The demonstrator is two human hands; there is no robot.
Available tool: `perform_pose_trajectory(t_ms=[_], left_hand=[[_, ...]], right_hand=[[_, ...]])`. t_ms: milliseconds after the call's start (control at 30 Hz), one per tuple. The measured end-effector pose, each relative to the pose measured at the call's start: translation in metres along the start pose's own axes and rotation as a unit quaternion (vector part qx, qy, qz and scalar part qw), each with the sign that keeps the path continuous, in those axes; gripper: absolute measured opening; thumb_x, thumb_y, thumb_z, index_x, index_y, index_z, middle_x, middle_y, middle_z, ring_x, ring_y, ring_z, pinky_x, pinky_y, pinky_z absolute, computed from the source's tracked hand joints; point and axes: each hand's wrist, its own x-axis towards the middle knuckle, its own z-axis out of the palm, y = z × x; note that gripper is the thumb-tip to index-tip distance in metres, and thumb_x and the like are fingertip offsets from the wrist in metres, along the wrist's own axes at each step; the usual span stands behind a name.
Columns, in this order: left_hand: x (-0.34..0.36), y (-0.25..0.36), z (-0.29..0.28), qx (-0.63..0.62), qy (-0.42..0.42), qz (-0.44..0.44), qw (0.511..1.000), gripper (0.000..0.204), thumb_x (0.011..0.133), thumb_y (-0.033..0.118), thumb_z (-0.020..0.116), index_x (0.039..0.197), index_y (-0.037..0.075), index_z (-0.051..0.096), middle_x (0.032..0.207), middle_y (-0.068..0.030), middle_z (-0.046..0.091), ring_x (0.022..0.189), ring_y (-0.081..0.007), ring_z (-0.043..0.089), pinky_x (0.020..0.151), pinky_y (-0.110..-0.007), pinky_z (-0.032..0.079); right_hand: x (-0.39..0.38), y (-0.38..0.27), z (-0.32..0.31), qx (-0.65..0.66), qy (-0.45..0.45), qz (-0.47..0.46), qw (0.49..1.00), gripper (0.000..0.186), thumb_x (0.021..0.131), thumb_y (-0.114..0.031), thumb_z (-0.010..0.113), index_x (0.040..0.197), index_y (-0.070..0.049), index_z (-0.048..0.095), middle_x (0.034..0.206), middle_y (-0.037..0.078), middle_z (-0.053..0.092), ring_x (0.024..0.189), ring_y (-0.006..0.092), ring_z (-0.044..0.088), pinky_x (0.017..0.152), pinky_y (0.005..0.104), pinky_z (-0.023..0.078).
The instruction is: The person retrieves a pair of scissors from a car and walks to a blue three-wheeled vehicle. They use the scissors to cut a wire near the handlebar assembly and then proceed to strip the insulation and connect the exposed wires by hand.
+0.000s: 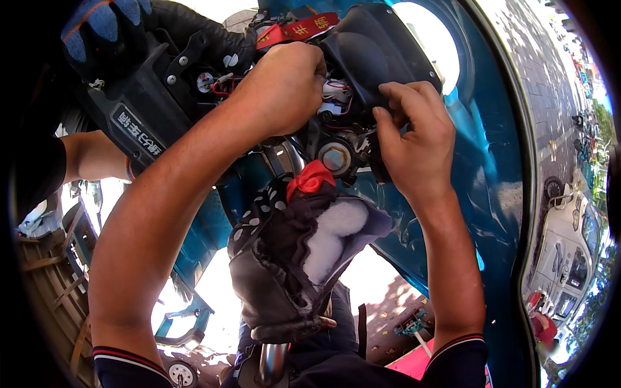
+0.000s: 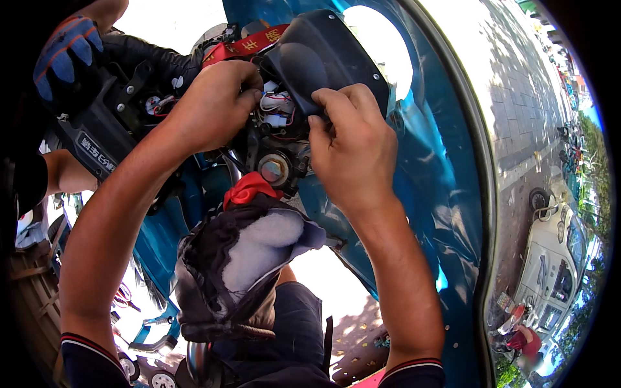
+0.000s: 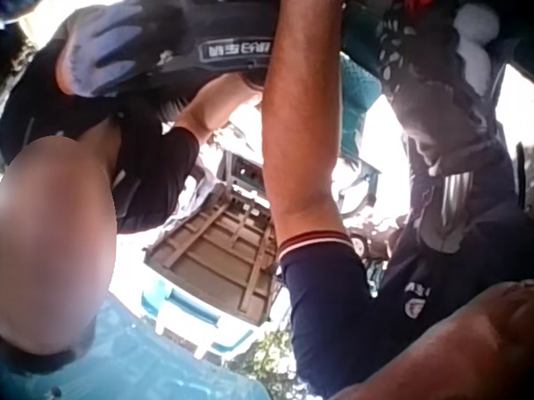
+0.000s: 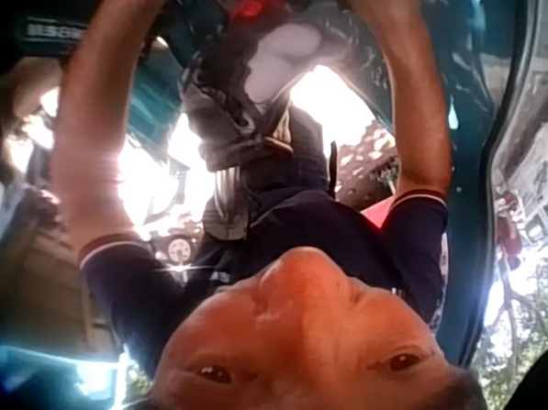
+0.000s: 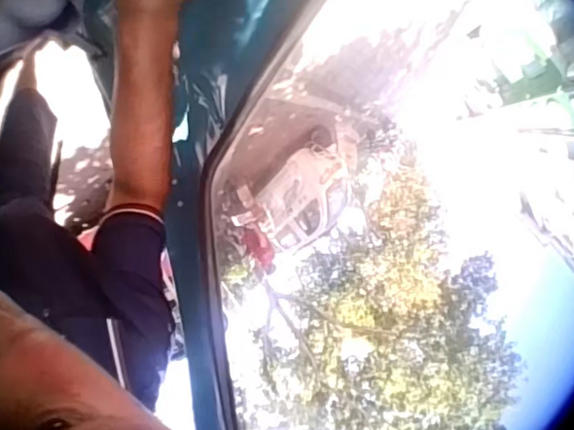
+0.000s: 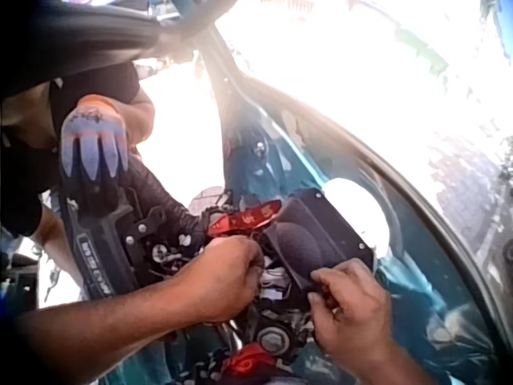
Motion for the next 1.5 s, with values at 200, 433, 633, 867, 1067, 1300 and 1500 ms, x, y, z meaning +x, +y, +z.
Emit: perform_pose_trajectory(t_ms=[200,433,633,867,1067,1300,1500], left_hand=[[0.003,-0.002,-0.004,-0.014,-0.028,-0.012,0.999,0.021,0.086,0.011,0.066,0.098,-0.006,0.07,0.088,-0.025,0.07,0.087,-0.04,0.07,0.081,-0.046,0.054],[0.005,0.001,-0.012,-0.047,-0.092,-0.039,0.994,0.026,0.077,0.014,0.07,0.089,-0.008,0.073,0.082,-0.0258,0.069,0.078,-0.0376,0.071,0.076,-0.043,0.056],[0.009,-0.003,-0.018,-0.04,-0.122,0.0,0.992,0.025,0.073,0.012,0.072,0.089,-0.008,0.075,0.074,-0.0238,0.068,0.069,-0.0328,0.069,0.071,-0.041,0.056],[0.01,0.0,-0.022,-0.066,-0.16,-0.023,0.985,0.024,0.073,0.009,0.073,0.09,-0.008,0.075,0.072,-0.0187,0.069,0.067,-0.0259,0.069,0.068,-0.038,0.056],[0.011,0.002,-0.026,-0.106,-0.177,-0.064,0.976,0.017,0.076,0.004,0.071,0.088,-0.008,0.074,0.072,-0.0124,0.069,0.065,-0.0181,0.068,0.063,-0.033,0.055],[0.01,0.004,-0.025,-0.157,-0.176,-0.093,0.967,0.014,0.077,0.001,0.069,0.086,-0.009,0.073,0.071,-0.0116,0.07,0.064,-0.0173,0.068,0.063,-0.032,0.055],[0.012,0.009,-0.03,-0.198,-0.191,-0.132,0.952,0.012,0.076,-0.001,0.069,0.085,-0.008,0.073,0.071,-0.0111,0.07,0.065,-0.017,0.069,0.062,-0.032,0.055]], right_hand=[[0.016,-0.014,0.013,-0.205,0.009,-0.157,0.966,0.03,0.07,-0.009,0.086,0.098,-0.007,0.076,0.124,0.011,0.063,0.122,0.0323,0.057,0.092,0.0451,0.047],[0.026,-0.015,0.025,-0.26,-0.058,-0.175,0.948,0.029,0.065,-0.015,0.089,0.09,-0.006,0.077,0.137,0.01,0.061,0.136,0.0324,0.05,0.099,0.0473,0.042],[0.035,-0.019,0.036,-0.322,-0.069,-0.193,0.924,0.022,0.07,-0.013,0.083,0.089,-0.003,0.077,0.136,0.01,0.062,0.134,0.0302,0.051,0.097,0.0431,0.044],[0.039,-0.013,0.04,-0.361,-0.059,-0.225,0.903,0.013,0.079,-0.009,0.07,0.088,-0.003,0.076,0.134,0.01,0.063,0.133,0.0295,0.053,0.094,0.0419,0.046],[0.038,-0.013,0.038,-0.332,-0.044,-0.263,0.905,0.011,0.079,-0.008,0.068,0.087,-0.003,0.074,0.121,0.011,0.066,0.122,0.0303,0.057,0.09,0.041,0.048],[0.037,-0.017,0.027,-0.303,-0.077,-0.222,0.924,0.015,0.074,-0.012,0.077,0.085,-0.007,0.067,0.098,0.009,0.058,0.099,0.0301,0.057,0.081,0.0414,0.049],[0.037,-0.016,0.027,-0.305,-0.08,-0.189,0.93,0.024,0.071,-0.019,0.084,0.087,-0.009,0.069,0.098,0.009,0.058,0.098,0.0303,0.057,0.078,0.0417,0.049]])
